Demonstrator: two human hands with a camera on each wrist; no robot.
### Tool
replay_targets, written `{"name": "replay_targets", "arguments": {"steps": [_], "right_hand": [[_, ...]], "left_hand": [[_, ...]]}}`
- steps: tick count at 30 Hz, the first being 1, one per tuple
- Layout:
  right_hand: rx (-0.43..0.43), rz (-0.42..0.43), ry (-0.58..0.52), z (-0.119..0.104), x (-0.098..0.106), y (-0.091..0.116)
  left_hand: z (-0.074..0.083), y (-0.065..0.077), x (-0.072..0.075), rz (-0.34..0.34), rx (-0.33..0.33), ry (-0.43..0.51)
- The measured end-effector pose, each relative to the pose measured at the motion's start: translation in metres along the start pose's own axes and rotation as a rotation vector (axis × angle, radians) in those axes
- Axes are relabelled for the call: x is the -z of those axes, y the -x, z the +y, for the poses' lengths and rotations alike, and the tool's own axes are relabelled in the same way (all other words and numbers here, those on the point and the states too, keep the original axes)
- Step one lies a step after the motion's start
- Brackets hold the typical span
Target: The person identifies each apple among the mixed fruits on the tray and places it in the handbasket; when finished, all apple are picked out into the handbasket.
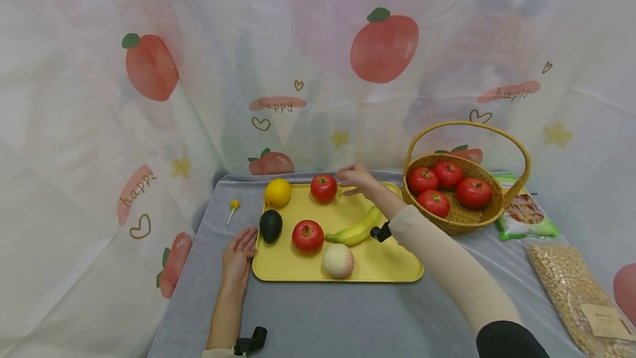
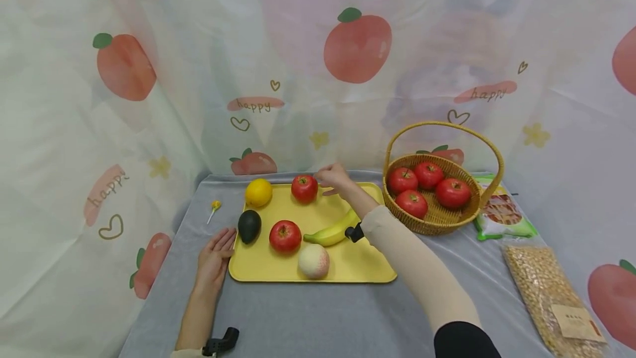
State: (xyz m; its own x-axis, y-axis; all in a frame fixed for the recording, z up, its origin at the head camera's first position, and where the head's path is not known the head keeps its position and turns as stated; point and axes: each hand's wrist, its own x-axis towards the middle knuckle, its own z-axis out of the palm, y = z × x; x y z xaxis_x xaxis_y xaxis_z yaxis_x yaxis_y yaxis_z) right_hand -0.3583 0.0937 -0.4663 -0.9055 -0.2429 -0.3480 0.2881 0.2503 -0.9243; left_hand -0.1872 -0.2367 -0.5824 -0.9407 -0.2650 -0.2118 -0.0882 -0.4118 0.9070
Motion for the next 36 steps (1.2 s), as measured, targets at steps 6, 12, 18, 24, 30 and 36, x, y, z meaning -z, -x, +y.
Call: {"name": "replay_targets", "arguments": {"steps": [6,12,18,24,30,36], "right_hand": [[-0.01,0.063,-0.012,0.006,-0.011,-0.008],[0.012,0.128,-0.027,0.011,-0.023,-0.022],[0.007,0.16,-0.055,0.019,-0.035,-0.029],[-0.019,0.163,-0.056,0.024,-0.044,-0.033],[-0.014,0.178,-0.015,0.024,-0.051,-0.034],[-0.016,0.173,-0.037,0.026,-0.048,-0.033]], "left_hand": [[0.0,0.001,0.0,-0.013,-0.017,0.005],[0.002,0.0,0.001,-0.006,-0.029,0.008],[0.001,-0.001,0.001,-0.012,-0.017,0.007],[0.0,0.001,-0.001,-0.016,-0.015,0.006],[-0.001,0.0,0.0,-0.015,-0.021,0.01],[-0.001,0.0,0.0,-0.004,-0.021,-0.001]]}}
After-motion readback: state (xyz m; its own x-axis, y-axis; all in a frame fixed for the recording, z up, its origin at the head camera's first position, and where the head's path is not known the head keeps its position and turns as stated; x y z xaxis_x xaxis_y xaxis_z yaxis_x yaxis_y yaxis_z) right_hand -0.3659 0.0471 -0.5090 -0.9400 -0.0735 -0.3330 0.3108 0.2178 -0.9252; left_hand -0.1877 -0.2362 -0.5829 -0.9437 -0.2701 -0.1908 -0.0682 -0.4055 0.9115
